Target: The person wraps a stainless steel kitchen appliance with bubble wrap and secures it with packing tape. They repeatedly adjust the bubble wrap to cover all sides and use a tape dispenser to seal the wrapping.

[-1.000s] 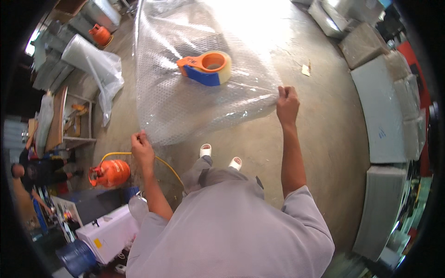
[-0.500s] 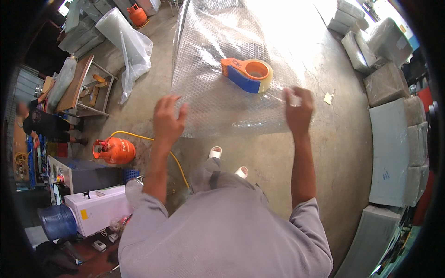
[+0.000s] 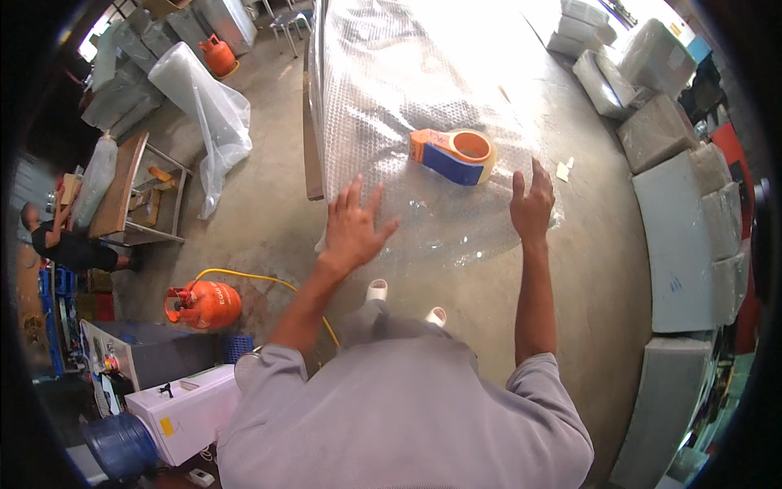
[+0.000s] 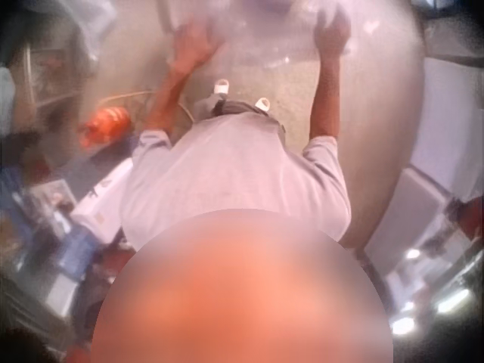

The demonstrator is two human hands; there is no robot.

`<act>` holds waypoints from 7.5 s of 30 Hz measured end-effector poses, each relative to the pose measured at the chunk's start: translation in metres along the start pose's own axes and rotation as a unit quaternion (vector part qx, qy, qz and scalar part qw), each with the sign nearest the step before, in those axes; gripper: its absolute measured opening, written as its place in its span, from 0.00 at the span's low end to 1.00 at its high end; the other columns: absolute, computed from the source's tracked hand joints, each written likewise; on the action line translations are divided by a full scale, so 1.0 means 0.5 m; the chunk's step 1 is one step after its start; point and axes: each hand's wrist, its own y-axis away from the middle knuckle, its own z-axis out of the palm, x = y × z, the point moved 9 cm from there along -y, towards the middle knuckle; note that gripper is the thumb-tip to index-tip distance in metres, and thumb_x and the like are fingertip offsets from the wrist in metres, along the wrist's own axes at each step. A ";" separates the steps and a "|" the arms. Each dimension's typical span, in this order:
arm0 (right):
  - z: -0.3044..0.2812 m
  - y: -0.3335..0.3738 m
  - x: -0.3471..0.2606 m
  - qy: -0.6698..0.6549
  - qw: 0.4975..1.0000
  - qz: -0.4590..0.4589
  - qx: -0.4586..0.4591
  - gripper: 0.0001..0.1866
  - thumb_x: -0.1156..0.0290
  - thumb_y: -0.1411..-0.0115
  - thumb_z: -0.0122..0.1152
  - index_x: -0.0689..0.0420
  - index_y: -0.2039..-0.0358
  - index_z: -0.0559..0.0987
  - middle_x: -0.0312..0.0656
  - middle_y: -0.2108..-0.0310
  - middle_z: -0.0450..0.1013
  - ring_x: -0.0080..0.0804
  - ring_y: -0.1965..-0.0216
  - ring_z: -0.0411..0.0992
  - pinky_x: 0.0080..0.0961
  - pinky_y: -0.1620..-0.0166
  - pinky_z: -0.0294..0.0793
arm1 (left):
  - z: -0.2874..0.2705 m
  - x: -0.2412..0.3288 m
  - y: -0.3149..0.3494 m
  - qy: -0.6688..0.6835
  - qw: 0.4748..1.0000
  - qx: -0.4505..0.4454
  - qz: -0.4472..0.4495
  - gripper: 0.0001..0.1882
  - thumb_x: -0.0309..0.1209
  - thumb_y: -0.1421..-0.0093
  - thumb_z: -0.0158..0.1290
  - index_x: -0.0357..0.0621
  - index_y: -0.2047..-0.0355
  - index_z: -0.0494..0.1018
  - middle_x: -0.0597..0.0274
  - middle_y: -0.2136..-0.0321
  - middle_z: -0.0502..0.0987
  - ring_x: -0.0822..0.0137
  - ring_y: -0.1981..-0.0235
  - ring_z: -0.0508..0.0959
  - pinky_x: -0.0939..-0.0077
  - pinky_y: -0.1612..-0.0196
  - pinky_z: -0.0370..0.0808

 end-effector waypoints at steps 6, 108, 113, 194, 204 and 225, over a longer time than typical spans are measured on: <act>0.079 0.048 0.106 0.136 0.985 -0.008 -0.104 0.34 0.43 0.26 0.38 0.51 0.30 0.64 0.55 0.29 0.59 0.56 0.28 0.54 0.52 0.29 0.49 | 0.005 -0.034 -0.043 0.009 0.992 0.035 0.124 0.44 0.62 0.33 0.44 0.55 0.25 0.50 0.41 0.26 0.46 0.45 0.24 0.45 0.49 0.25 0.42; 0.235 0.601 0.129 -0.126 0.831 0.380 -0.387 0.41 0.31 0.42 0.56 0.66 0.64 0.85 0.59 0.63 0.81 0.50 0.60 0.82 0.40 0.56 0.80 | 0.112 0.220 -0.227 -0.003 0.990 0.008 0.141 0.36 0.53 0.31 0.49 0.78 0.26 0.50 0.43 0.29 0.51 0.42 0.30 0.52 0.43 0.31 0.51; 0.247 0.739 0.129 0.007 0.826 0.273 -0.493 0.41 0.32 0.43 0.58 0.65 0.57 0.85 0.62 0.54 0.79 0.54 0.53 0.80 0.42 0.50 0.79 | 0.112 0.213 -0.249 0.030 0.991 -0.019 0.128 0.39 0.56 0.33 0.51 0.77 0.25 0.49 0.41 0.29 0.52 0.42 0.29 0.54 0.41 0.31 0.51; -0.218 0.656 0.008 -0.383 0.858 0.309 -0.147 0.27 0.54 0.45 0.75 0.62 0.54 0.81 0.41 0.67 0.81 0.25 0.67 0.78 0.28 0.61 0.78 | 0.140 0.496 0.149 0.473 0.788 -0.381 0.100 0.13 0.30 0.34 0.58 0.35 0.54 0.82 0.56 0.62 0.84 0.70 0.61 0.82 0.75 0.55 0.79; -0.181 0.452 0.192 -0.303 0.888 0.326 -0.112 0.31 0.42 0.41 0.68 0.65 0.64 0.83 0.45 0.74 0.79 0.31 0.72 0.78 0.30 0.66 0.76 | -0.007 0.594 -0.187 0.274 0.890 0.176 0.320 0.10 0.20 0.39 0.56 0.41 0.58 0.83 0.50 0.67 0.84 0.59 0.67 0.84 0.68 0.61 0.81; 0.119 0.496 0.388 -0.206 0.795 0.433 -0.372 0.30 0.40 0.39 0.63 0.61 0.65 0.86 0.49 0.70 0.82 0.40 0.66 0.82 0.36 0.62 0.78 | 0.154 0.548 -0.356 0.004 0.973 0.071 0.221 0.33 0.42 0.33 0.55 0.72 0.29 0.60 0.41 0.28 0.46 0.42 0.28 0.48 0.40 0.32 0.47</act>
